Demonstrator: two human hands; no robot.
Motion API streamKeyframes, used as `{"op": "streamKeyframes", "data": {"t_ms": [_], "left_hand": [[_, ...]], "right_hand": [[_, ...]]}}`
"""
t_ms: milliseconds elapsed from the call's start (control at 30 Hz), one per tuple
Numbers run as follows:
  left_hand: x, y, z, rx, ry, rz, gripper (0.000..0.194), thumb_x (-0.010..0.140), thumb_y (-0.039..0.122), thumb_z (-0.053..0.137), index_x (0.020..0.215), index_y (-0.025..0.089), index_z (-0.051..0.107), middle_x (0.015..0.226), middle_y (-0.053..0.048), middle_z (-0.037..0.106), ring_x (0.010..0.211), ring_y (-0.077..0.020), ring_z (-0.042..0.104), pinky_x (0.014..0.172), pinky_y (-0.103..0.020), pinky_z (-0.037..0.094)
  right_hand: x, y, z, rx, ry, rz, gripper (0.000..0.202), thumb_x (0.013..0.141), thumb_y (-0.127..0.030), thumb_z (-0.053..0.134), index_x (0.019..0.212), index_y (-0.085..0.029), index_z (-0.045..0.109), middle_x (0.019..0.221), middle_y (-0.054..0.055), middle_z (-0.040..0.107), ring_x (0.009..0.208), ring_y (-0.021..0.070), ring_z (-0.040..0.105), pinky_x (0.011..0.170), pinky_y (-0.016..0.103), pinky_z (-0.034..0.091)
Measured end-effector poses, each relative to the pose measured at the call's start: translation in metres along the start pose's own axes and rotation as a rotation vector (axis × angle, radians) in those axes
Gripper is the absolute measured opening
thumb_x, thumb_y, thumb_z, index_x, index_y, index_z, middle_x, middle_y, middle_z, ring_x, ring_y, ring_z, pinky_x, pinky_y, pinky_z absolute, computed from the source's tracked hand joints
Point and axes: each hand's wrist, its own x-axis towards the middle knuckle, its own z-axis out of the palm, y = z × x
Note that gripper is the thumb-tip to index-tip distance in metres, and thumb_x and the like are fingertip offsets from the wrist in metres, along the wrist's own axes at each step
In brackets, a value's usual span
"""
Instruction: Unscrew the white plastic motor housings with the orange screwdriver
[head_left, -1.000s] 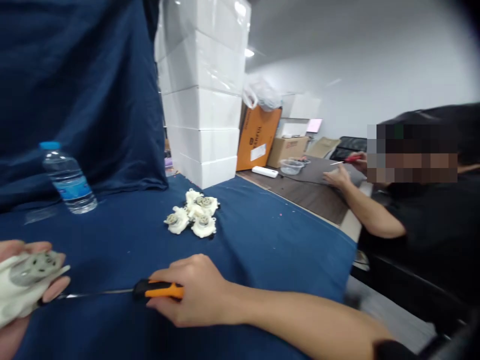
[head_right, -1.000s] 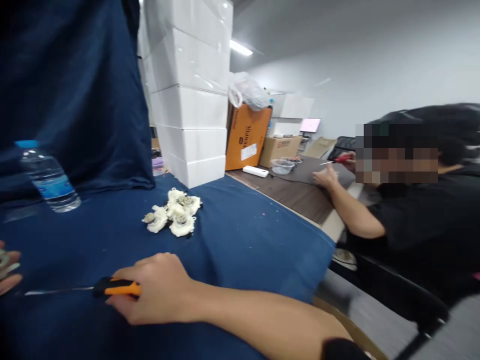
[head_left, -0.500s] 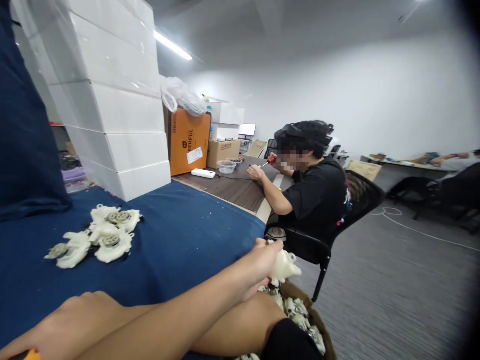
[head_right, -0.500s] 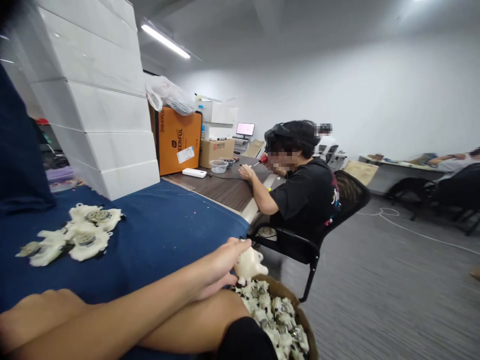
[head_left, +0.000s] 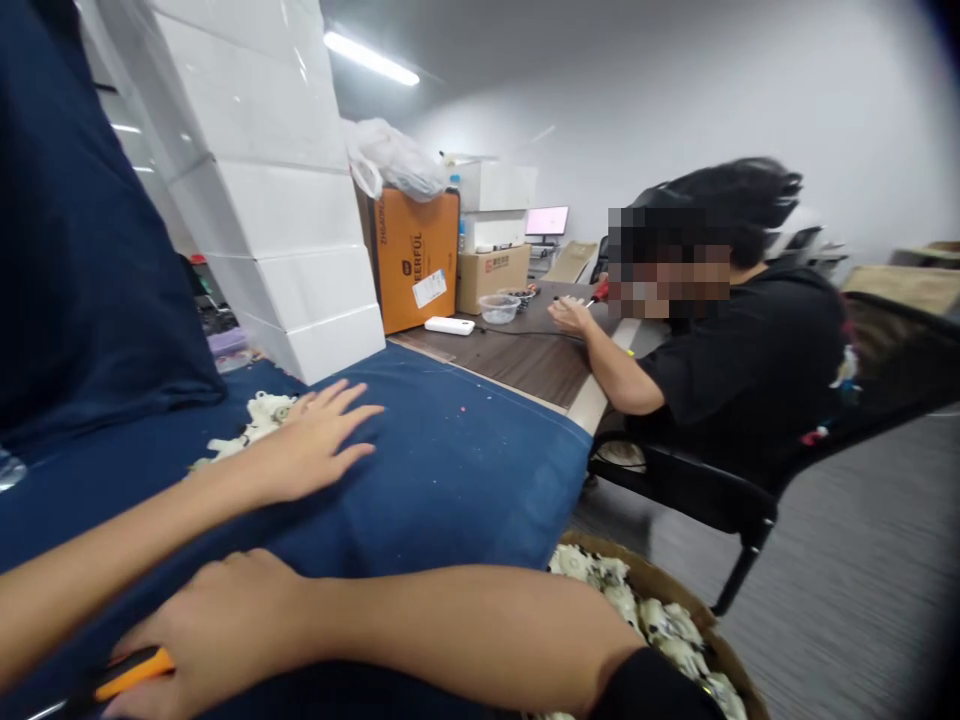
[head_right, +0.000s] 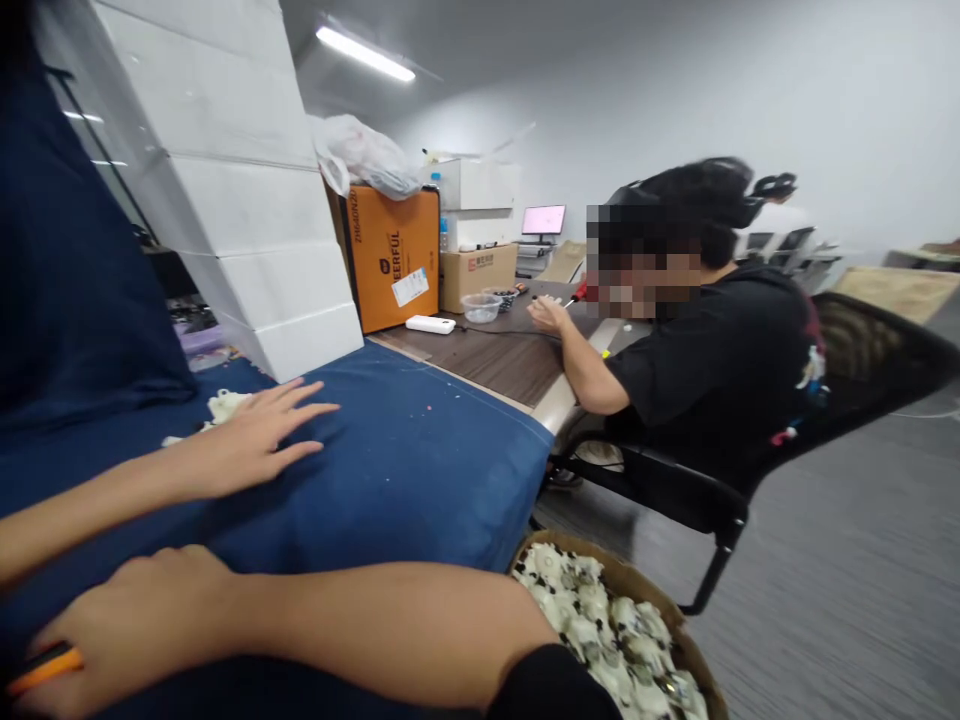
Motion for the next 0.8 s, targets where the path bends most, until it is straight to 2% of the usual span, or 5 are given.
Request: {"op": "streamKeyframes", "data": {"t_ms": [100, 200, 433, 667, 800], "left_hand": [[-0.027, -0.063, -0.002, 0.147, 0.037, -0.102, 0.06, 0.086, 0.057, 0.052, 0.137, 0.027, 0.053, 0.151, -0.014, 0.04, 0.14, -0.0386, 0.031, 0.11, -0.061, 0.025], [-0.055, -0.088, 0.003, 0.13, -0.004, 0.02, 0.065, 0.08, 0.059, 0.061, 0.137, 0.029, 0.052, 0.147, -0.011, 0.046, 0.136, -0.0351, 0.038, 0.113, -0.055, 0.023], [-0.074, -0.075, -0.002, 0.077, 0.035, 0.227, 0.038, 0.081, 0.036, 0.067, 0.117, 0.026, 0.06, 0.122, -0.006, 0.062, 0.118, -0.0245, 0.053, 0.118, -0.049, 0.008], [-0.08, -0.061, -0.009, -0.096, 0.103, 0.091, 0.046, 0.072, 0.064, 0.068, 0.084, 0.02, 0.062, 0.077, 0.0, 0.061, 0.078, -0.0189, 0.055, 0.089, -0.035, 0.037], [-0.07, -0.055, -0.01, -0.15, 0.18, 0.034, 0.032, 0.083, 0.049, 0.059, 0.097, 0.021, 0.063, 0.103, -0.006, 0.062, 0.096, -0.0234, 0.055, 0.087, -0.034, 0.038]], "right_hand": [[0.008, -0.006, -0.009, -0.203, -0.45, -0.332, 0.04, 0.082, -0.055, 0.054, 0.108, -0.031, 0.072, 0.084, -0.003, 0.075, 0.076, 0.0189, 0.07, 0.07, 0.03, 0.054], [0.011, -0.008, -0.017, -0.275, -0.47, -0.302, 0.04, 0.083, -0.055, 0.057, 0.112, -0.03, 0.068, 0.091, 0.0, 0.075, 0.083, 0.0235, 0.07, 0.072, 0.033, 0.055], [0.01, -0.007, -0.016, -0.326, -0.425, -0.319, 0.039, 0.083, -0.056, 0.056, 0.109, -0.03, 0.069, 0.082, -0.002, 0.074, 0.078, 0.0202, 0.068, 0.057, 0.025, 0.041], [0.011, -0.004, -0.014, -0.326, -0.355, -0.448, 0.035, 0.084, -0.049, 0.063, 0.105, -0.022, 0.072, 0.078, 0.0, 0.073, 0.074, 0.0161, 0.067, 0.062, 0.022, 0.042], [0.011, -0.006, -0.016, -0.326, -0.38, -0.425, 0.036, 0.085, -0.049, 0.062, 0.111, -0.025, 0.07, 0.081, 0.001, 0.074, 0.073, 0.0172, 0.067, 0.065, 0.022, 0.044]]}}
